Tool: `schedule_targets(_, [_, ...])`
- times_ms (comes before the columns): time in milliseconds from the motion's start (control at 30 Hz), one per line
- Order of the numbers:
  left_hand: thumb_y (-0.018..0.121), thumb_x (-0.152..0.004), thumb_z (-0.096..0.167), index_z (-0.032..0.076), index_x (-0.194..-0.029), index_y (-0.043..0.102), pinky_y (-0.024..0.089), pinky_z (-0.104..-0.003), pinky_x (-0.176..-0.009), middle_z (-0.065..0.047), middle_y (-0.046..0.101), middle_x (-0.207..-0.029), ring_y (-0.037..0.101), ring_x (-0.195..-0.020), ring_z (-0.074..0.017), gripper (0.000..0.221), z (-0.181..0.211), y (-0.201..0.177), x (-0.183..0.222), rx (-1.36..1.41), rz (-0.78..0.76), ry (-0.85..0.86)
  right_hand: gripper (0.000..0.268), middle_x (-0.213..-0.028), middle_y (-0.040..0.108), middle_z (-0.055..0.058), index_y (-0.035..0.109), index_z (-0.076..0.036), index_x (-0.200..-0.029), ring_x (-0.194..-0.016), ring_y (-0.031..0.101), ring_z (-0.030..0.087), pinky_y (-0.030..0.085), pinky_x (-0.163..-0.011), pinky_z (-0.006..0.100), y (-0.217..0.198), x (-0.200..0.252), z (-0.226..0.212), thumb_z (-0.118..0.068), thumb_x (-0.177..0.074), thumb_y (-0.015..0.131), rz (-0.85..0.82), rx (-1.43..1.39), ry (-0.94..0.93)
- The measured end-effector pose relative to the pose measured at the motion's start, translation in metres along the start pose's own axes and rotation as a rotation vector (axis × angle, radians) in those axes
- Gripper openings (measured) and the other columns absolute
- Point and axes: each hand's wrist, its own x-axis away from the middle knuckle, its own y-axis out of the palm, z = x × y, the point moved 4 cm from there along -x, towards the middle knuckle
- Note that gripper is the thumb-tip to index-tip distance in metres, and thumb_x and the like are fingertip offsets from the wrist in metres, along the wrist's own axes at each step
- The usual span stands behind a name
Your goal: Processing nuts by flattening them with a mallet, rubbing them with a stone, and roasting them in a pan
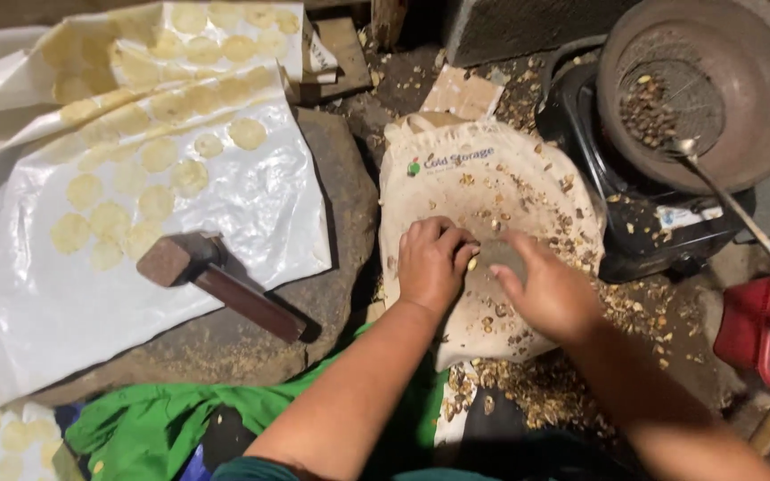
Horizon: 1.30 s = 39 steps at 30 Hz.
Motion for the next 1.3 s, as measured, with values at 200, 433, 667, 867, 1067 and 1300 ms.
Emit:
schedule_targets(200, [0.066, -0.097, 0.038, 0.018, -0.128, 0.064, 0.046, -0.047, -0.097, -0.010, 0.059, -0.118, 0.057, -0.116, -0.0339, 0.037, -0.008, -0.022, 0.026, -0.018, 0.015, 0.033, 0.048, -0.123, 0.062, 0.023, 0.047, -0.021, -0.147, -0.101, 0.071, 0.047, 0.059, -0.086, 0.059, -0.012, -0.002, -0.038, -0.040, -0.103, 0.052, 0.153, -0.041, -0.182])
schedule_targets(433, [0.067, -0.100, 0.023, 0.018, -0.117, 0.070, 0.053, -0.041, -0.095, -0.005, 0.063, -0.110, 0.061, -0.111, -0.0297, 0.019, -0.016, -0.029, 0.025, 0.094, 0.038, 0.105, 0.057, -0.126, 0.062, 0.032, 0.037, -0.018, -0.151, -0.115, 0.065, 0.053, 0.051, -0.098, 0.064, -0.003, -0.004, -0.019, -0.046, -0.103, 0.049, -0.029, -0.213, 0.105])
schedule_targets(667, [0.069, -0.097, 0.023, 0.017, -0.107, 0.070, 0.053, -0.040, -0.101, -0.004, 0.063, -0.114, 0.061, -0.115, -0.0285, 0.012, -0.017, -0.021, 0.006, 0.163, 0.064, 0.082, 0.051, -0.119, 0.066, 0.017, 0.043, -0.030, -0.145, -0.096, 0.075, 0.043, 0.060, -0.084, 0.055, 0.003, -0.002, -0.020, -0.053, -0.099, 0.046, 0.089, 0.159, -0.050])
schedule_targets(867, [0.075, -0.090, 0.035, 0.025, -0.103, 0.073, 0.048, -0.043, -0.099, -0.001, 0.064, -0.112, 0.059, -0.113, -0.0270, 0.017, -0.014, -0.017, 0.014, 0.077, -0.044, 0.019, 0.052, -0.121, 0.064, 0.017, 0.041, -0.031, -0.147, -0.103, 0.073, 0.046, 0.057, -0.091, 0.059, -0.003, 0.004, -0.027, -0.052, -0.099, 0.046, -0.019, 0.120, -0.018])
schedule_targets(1067, [0.061, -0.098, 0.016, 0.010, -0.138, 0.060, 0.046, -0.049, -0.106, -0.014, 0.057, -0.127, 0.055, -0.122, -0.0378, 0.040, -0.023, -0.032, 0.014, 0.125, 0.014, 0.088, 0.050, -0.122, 0.060, 0.018, 0.048, -0.031, -0.146, -0.098, 0.071, 0.048, 0.058, -0.083, 0.061, -0.007, -0.011, -0.051, -0.044, -0.099, 0.053, 0.166, 0.097, -0.336])
schedule_targets(1300, [0.065, -0.100, 0.025, 0.020, -0.119, 0.067, 0.053, -0.041, -0.099, -0.004, 0.060, -0.111, 0.060, -0.115, -0.0285, 0.020, -0.028, -0.025, 0.013, 0.115, 0.009, 0.041, 0.051, -0.126, 0.065, 0.023, 0.041, -0.025, -0.144, -0.114, 0.067, 0.047, 0.053, -0.094, 0.060, 0.002, -0.036, -0.021, -0.048, -0.099, 0.050, -0.039, -0.114, -0.013])
